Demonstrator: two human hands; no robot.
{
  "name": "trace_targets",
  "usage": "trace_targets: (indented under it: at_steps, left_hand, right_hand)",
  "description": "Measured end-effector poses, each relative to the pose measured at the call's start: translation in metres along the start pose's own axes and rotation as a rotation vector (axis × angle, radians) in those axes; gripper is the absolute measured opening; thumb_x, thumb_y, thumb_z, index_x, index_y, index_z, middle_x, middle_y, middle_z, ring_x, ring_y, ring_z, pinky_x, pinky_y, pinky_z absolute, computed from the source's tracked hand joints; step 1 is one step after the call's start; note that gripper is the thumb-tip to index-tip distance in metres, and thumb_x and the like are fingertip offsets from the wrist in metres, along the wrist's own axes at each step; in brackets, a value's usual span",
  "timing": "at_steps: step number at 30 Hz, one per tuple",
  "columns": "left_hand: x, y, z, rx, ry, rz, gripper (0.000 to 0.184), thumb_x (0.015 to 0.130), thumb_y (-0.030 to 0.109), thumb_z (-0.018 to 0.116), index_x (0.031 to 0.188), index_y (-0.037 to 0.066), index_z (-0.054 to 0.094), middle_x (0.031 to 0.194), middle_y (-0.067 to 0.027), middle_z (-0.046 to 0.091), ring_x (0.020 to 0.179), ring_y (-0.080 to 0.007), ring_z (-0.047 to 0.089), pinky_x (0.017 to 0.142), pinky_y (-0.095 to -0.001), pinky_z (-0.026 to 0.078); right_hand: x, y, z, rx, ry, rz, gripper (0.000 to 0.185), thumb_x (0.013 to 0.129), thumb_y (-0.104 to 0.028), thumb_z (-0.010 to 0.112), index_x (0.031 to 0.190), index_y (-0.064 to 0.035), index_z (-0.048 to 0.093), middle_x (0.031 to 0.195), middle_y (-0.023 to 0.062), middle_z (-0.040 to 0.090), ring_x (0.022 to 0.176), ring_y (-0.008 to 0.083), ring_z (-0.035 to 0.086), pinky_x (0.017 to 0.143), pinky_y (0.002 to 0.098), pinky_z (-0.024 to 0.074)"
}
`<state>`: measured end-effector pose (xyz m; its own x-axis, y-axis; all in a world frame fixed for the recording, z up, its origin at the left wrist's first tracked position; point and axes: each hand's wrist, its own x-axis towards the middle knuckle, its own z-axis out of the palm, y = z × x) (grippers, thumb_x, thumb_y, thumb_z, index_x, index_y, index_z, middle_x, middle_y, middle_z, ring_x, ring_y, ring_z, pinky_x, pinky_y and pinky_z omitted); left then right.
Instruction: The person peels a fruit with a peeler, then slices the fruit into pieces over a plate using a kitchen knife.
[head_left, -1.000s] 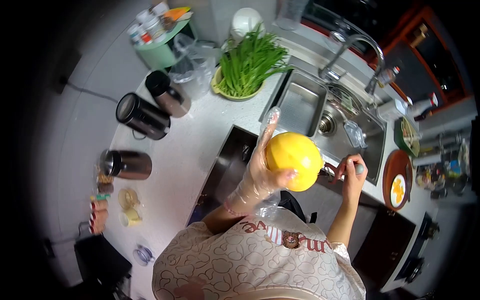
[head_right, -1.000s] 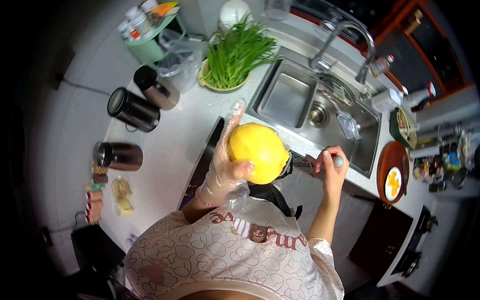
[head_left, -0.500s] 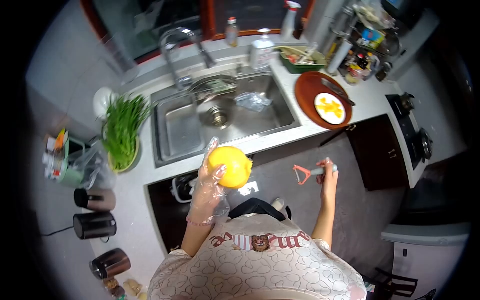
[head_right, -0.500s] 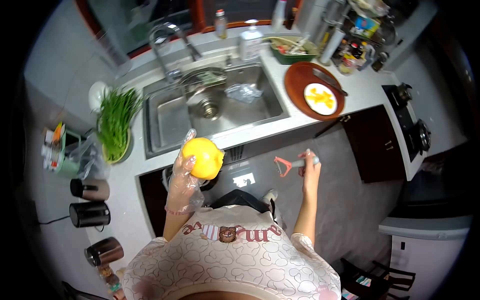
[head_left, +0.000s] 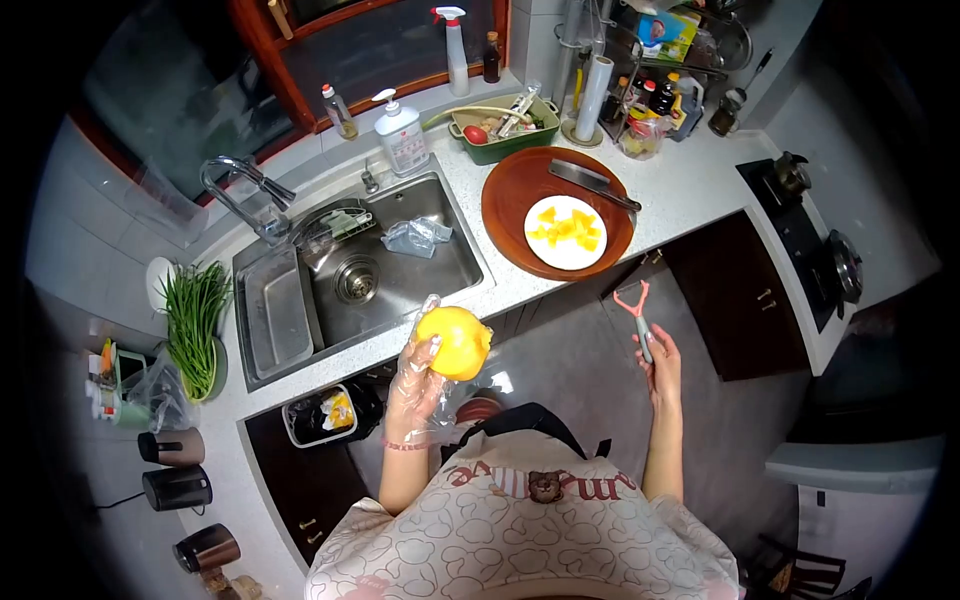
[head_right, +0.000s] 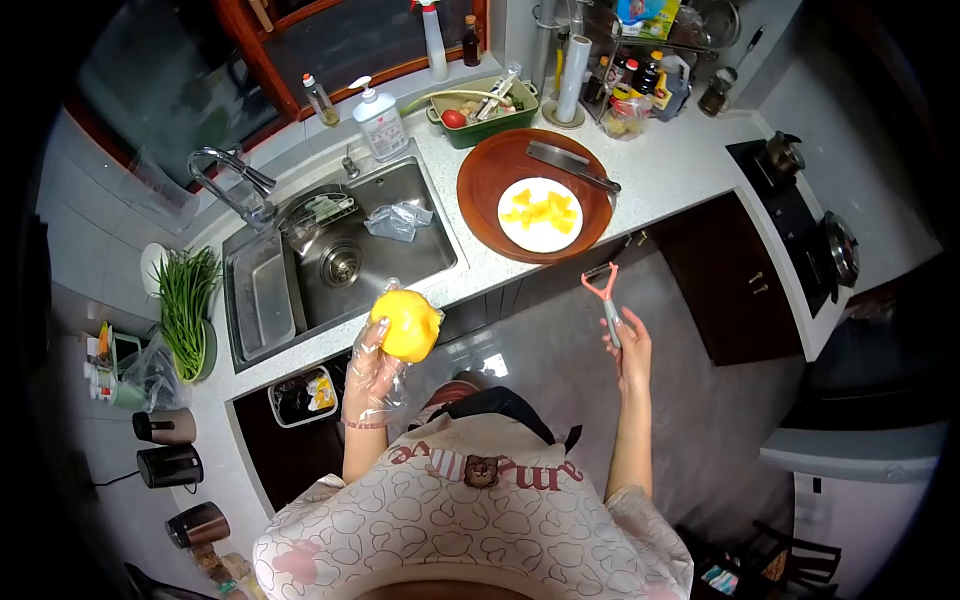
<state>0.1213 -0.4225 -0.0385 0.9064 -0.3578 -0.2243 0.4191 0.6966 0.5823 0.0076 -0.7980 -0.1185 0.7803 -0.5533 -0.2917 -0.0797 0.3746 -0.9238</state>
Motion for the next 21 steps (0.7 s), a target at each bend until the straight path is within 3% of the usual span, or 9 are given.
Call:
trace_targets:
  at_steps: [4, 7, 12, 16, 19, 21]
  left_hand:
    - [0.038, -0.010, 0.008, -0.016, 0.022, 0.012, 0.070, 0.086, 0.011, 0.069, 0.146, 0.004, 0.033, 0.124, -0.0108, 0.054, 0.112, -0.0217, 0.057, 0.101, -0.0358, 0.045]
    - [0.083, -0.024, 0.003, -0.025, 0.054, 0.047, 0.073, 0.084, 0.008, 0.070, 0.146, 0.004, 0.033, 0.123, -0.0104, 0.054, 0.111, -0.0209, 0.057, 0.101, -0.0343, 0.045]
    - [0.148, -0.031, 0.032, 0.059, 0.086, 0.159, 0.079, 0.081, 0.005, 0.071, 0.148, 0.003, 0.028, 0.120, -0.0117, 0.055, 0.110, -0.0207, 0.058, 0.097, -0.0328, 0.048]
    - [0.169, -0.029, 0.069, -0.003, 0.033, 0.183, 0.081, 0.081, 0.005, 0.071, 0.148, 0.002, 0.025, 0.120, -0.0130, 0.054, 0.110, -0.0218, 0.058, 0.098, -0.0335, 0.048]
    - [0.169, -0.039, 0.095, 0.018, 0.041, 0.245, 0.078, 0.084, 0.016, 0.071, 0.148, 0.002, 0.028, 0.122, -0.0129, 0.055, 0.113, -0.0225, 0.058, 0.098, -0.0337, 0.048]
    - [0.164, -0.050, 0.111, -0.042, 0.072, 0.284, 0.078, 0.083, 0.010, 0.071, 0.148, 0.003, 0.027, 0.123, -0.0122, 0.054, 0.113, -0.0216, 0.057, 0.099, -0.0336, 0.047]
  right_hand:
    - [0.115, 0.006, 0.009, -0.047, -0.028, 0.005, 0.043, 0.095, -0.010, 0.058, 0.133, 0.0002, 0.043, 0.103, 0.0154, 0.067, 0.075, 0.0121, 0.065, 0.062, 0.0193, 0.0516]
    - [0.213, 0.012, 0.033, -0.113, -0.104, -0.071, 0.044, 0.093, -0.010, 0.061, 0.132, -0.0011, 0.043, 0.109, 0.0113, 0.066, 0.087, 0.0142, 0.067, 0.070, 0.0213, 0.0525]
    - [0.339, 0.026, 0.089, -0.189, -0.145, -0.181, 0.051, 0.086, -0.001, 0.067, 0.132, -0.0006, 0.043, 0.111, 0.0144, 0.065, 0.092, 0.0178, 0.066, 0.075, 0.0246, 0.0530]
    - [0.385, 0.036, 0.129, -0.434, -0.239, -0.302, 0.050, 0.080, 0.002, 0.072, 0.125, 0.0015, 0.048, 0.106, 0.0153, 0.067, 0.093, 0.0189, 0.065, 0.081, 0.0265, 0.0516]
    - [0.411, 0.050, 0.157, -0.636, -0.326, -0.494, 0.051, 0.074, -0.001, 0.077, 0.119, 0.0041, 0.054, 0.098, 0.0162, 0.071, 0.090, 0.0202, 0.067, 0.080, 0.0316, 0.0507]
    - [0.420, 0.044, 0.175, -0.700, -0.437, -0.539, 0.051, 0.073, -0.001, 0.077, 0.119, 0.0026, 0.055, 0.098, 0.0166, 0.071, 0.089, 0.0237, 0.068, 0.079, 0.0323, 0.0510]
